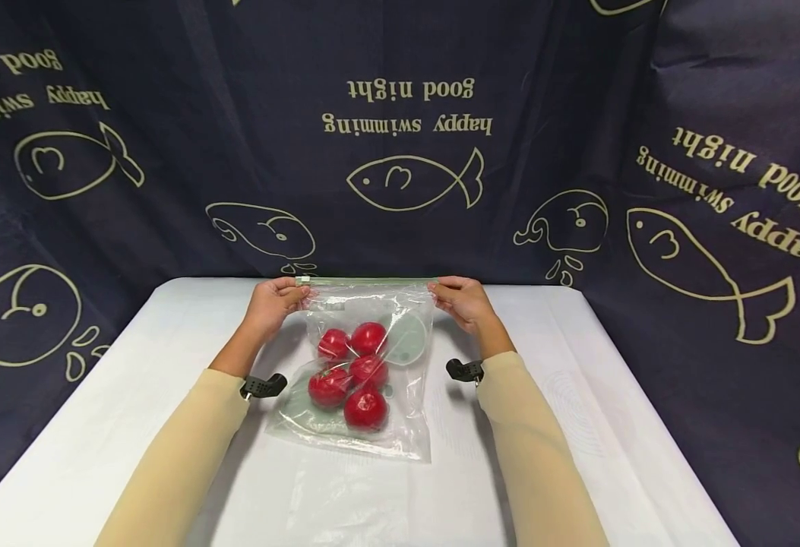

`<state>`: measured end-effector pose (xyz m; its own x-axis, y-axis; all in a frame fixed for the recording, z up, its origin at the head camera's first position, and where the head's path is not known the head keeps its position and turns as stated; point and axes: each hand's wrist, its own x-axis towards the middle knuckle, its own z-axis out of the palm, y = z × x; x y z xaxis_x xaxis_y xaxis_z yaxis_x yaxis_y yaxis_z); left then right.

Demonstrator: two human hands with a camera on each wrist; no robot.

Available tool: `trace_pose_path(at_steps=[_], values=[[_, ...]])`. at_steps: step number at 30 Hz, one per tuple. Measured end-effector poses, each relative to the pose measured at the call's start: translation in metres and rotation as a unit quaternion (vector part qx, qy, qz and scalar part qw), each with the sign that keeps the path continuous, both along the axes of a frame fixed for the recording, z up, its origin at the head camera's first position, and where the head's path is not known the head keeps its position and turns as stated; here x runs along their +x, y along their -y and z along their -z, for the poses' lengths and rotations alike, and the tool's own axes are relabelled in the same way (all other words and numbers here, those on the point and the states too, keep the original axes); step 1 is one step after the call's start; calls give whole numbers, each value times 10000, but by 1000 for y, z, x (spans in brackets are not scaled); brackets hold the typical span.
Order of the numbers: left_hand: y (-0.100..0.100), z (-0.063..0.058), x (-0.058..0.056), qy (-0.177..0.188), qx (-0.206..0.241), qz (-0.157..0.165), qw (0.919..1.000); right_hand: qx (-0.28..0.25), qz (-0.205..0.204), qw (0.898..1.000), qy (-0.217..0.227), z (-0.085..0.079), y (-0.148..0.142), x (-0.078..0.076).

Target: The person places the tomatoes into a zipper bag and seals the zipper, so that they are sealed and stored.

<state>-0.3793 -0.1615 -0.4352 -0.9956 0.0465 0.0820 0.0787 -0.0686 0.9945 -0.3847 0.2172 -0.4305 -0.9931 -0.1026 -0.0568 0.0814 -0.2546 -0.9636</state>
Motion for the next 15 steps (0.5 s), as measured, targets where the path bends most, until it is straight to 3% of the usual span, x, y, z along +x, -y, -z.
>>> trace_pose_path(at_steps=[7, 15], values=[[5, 0, -4, 96, -159, 170, 9997, -51, -2, 9999, -133, 1, 0, 0], [8, 5, -6, -97, 190, 56, 9998, -83, 259, 9996, -103, -1, 10, -3]])
